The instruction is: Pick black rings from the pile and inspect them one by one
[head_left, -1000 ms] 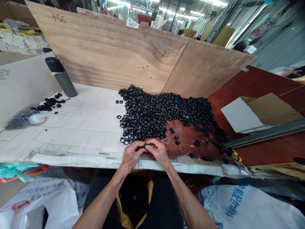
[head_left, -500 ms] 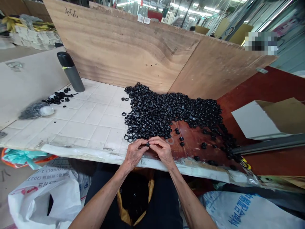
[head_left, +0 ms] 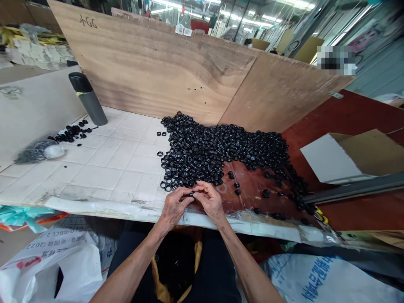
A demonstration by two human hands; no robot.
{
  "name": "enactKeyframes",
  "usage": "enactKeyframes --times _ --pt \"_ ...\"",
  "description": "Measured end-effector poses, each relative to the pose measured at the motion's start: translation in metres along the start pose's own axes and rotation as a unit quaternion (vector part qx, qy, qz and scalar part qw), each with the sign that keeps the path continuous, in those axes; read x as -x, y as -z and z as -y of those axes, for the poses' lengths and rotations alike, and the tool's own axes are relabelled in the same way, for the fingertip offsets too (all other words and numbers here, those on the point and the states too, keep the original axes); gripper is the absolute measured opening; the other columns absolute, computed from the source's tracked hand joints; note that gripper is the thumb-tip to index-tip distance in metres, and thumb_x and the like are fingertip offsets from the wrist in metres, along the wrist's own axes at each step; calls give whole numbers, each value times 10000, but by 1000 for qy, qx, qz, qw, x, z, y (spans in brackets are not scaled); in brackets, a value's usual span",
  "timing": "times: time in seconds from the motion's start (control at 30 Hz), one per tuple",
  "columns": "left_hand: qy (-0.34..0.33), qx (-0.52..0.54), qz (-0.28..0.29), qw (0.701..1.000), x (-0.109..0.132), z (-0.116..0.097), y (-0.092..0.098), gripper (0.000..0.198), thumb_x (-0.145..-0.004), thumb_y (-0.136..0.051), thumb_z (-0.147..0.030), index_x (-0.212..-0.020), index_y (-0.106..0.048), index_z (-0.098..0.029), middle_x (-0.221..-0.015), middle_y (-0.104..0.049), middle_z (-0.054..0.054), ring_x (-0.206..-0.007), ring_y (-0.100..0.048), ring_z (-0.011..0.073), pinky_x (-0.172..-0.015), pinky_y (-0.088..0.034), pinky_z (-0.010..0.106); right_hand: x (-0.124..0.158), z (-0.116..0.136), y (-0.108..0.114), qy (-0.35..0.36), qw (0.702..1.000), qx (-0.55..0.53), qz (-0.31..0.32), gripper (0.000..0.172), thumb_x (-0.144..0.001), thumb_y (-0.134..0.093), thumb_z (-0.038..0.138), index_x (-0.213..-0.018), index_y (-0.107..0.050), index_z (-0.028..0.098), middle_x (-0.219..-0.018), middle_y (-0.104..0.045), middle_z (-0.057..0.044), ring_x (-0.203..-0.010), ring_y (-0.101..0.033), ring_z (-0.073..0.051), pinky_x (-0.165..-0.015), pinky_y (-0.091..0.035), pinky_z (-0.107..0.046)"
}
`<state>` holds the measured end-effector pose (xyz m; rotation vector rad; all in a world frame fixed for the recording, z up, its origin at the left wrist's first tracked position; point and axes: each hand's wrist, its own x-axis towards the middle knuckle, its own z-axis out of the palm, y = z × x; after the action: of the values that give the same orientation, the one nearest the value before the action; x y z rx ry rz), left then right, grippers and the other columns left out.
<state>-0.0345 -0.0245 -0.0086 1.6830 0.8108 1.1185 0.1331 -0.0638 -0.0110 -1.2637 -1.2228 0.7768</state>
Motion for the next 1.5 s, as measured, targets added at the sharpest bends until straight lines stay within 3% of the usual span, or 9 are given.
enactKeyframes --times 0.23,0.43,0.67,0.8,1.03,1.17,1.33,1.4,1.5 --pt "-12 21 -26 999 1 1 -1 120 -862 -696 -192 -974 -726 -221 -1021 -740 49 -967 -707 196 -863 -579 312 -4 3 3 -13 997 65 46 127 -884 -686 341 -899 -727 222 -874 -713 -31 -769 -659 -192 -696 -549 -288" --pt "52 36 -19 998 0 1 0 128 -838 -722 -229 -961 -756 -220 -983 -761 44 -895 -725 202 -796 -602 308 -5 8 8 66 995 50 59 79 -852 -741 269 -926 -749 241 -997 -718 -49 -966 -669 -227 -902 -525 -353" --pt "123 117 -6 985 0 4 -2 159 -809 -748 -265 -957 -756 -209 -970 -777 32 -837 -718 192 -785 -594 301 -4 17 10 65 995 7 69 84 -847 -760 258 -931 -774 254 -1007 -722 -52 -968 -684 -223 -889 -547 -362" --pt "78 120 -6 990 -1 6 0 149 -822 -745 -260 -956 -742 -197 -991 -750 45 -902 -701 191 -839 -572 304 -1 16 6 54 997 8 52 86 -848 -738 266 -915 -780 232 -1034 -731 -66 -1011 -683 -232 -909 -547 -360" --pt "-53 57 -2 997 4 0 7 94 -868 -690 -196 -950 -736 -201 -1004 -723 61 -948 -678 191 -906 -528 322 13 24 -19 25 990 133 -43 249 -921 -625 357 -1100 -675 193 -874 -724 -42 -726 -684 -178 -676 -551 -268" --pt "-55 65 22 996 7 -5 9 91 -879 -680 -220 -943 -740 -198 -985 -723 60 -932 -677 192 -893 -526 316 18 33 -21 46 979 196 -35 246 -969 -541 394 -872 -662 204 -753 -699 -27 -635 -643 -156 -638 -513 -250" --pt "-19 110 28 993 8 -3 8 145 -868 -703 -269 -980 -740 -185 -981 -722 59 -925 -681 195 -861 -542 305 23 31 -8 -12 992 121 34 281 -914 -597 426 -1038 -659 182 -662 -625 23 -487 -543 -125 -482 -429 -226" --pt "-22 94 40 994 8 0 8 145 -861 -710 -261 -980 -744 -186 -962 -731 56 -915 -680 194 -882 -535 315 25 29 -6 -11 989 146 27 266 -919 -587 426 -876 -674 178 -589 -588 30 -470 -512 -120 -485 -403 -227" --pt "-21 87 53 995 8 6 7 154 -858 -710 -252 -993 -744 -186 -967 -738 59 -921 -681 196 -900 -532 323 28 30 -7 12 975 223 -6 431 -970 -511 417 -611 -586 190 -529 -558 12 -499 -510 -122 -533 -387 -235"
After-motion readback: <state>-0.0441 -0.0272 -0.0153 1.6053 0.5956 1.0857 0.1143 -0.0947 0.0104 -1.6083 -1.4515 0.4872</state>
